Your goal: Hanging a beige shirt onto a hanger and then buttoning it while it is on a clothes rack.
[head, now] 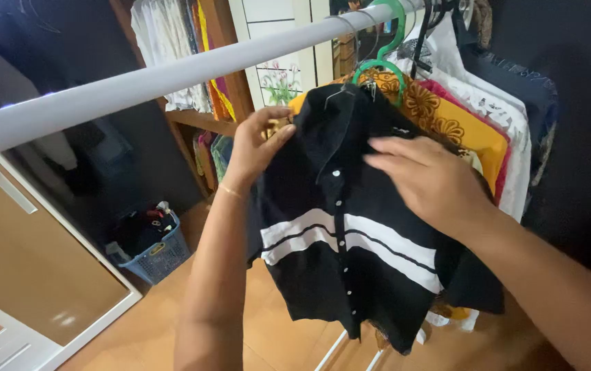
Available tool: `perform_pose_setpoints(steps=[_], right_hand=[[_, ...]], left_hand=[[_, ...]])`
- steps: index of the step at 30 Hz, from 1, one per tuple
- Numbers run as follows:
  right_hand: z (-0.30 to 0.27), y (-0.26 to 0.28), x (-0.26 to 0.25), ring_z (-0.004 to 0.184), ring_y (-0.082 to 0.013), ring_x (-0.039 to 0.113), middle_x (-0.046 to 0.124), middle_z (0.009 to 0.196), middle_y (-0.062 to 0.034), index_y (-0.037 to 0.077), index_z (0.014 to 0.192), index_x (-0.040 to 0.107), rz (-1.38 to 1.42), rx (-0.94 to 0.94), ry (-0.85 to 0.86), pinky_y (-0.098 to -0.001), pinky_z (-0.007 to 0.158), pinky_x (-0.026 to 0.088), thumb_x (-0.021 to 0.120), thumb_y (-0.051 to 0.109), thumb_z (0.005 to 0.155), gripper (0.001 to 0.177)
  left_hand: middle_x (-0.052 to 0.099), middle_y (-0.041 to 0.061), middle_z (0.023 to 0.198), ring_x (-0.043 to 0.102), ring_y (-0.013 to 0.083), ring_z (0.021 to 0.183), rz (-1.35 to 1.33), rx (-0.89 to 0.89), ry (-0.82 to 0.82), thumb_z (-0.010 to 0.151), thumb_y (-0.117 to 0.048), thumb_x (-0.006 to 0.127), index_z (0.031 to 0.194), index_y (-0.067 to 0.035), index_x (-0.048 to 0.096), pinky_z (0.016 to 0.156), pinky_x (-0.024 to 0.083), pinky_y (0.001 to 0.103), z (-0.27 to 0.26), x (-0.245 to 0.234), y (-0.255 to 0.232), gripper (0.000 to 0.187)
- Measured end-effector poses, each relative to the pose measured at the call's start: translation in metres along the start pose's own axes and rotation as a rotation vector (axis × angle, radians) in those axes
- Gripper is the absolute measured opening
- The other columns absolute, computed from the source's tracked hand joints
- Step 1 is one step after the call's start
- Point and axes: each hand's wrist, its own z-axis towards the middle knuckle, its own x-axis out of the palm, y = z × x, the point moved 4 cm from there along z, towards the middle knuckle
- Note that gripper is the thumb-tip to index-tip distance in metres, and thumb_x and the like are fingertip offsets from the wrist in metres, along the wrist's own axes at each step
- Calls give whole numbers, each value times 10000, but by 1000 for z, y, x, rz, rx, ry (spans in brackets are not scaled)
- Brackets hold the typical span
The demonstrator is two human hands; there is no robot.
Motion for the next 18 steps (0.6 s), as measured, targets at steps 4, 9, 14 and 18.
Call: perform_pose_setpoints(steps=[4,9,14,18], right_hand=[[46,-8,32,1254,-322,635,477,1608,-31,162,1448,607,-43,34,220,-445,957,523,588,-7,904,570],[66,-34,63,834,-307,693,623,933,9,187,908,639,-496,-2,150,-455,605,565,721,558,894,380],[67,-60,106,715,-229,658,564,852,63,287,856,584,-715,-49,16,-389,540,487,677,445,894,188],[48,-47,71,1114,-270,621,556,1285,15,256,1220,680,-612,-36,-55,-401,796,521,750,468,872,414]], left_hand=[[705,48,1196,647,120,1087,-407,-102,251,1001,-173,670,1261,-23,643,999,524,264,13,16,23,302],[683,-14,691,579,58,653,-136,-147,65,915,-272,814,970,-110,771,639,476,206,18,22,48,176],[717,48,787,646,148,747,-90,-150,-5,740,-304,944,1027,-103,752,690,522,283,12,28,31,400],[753,86,807,755,300,800,235,-291,-53,639,-429,977,1006,-194,777,685,583,378,9,30,47,480]])
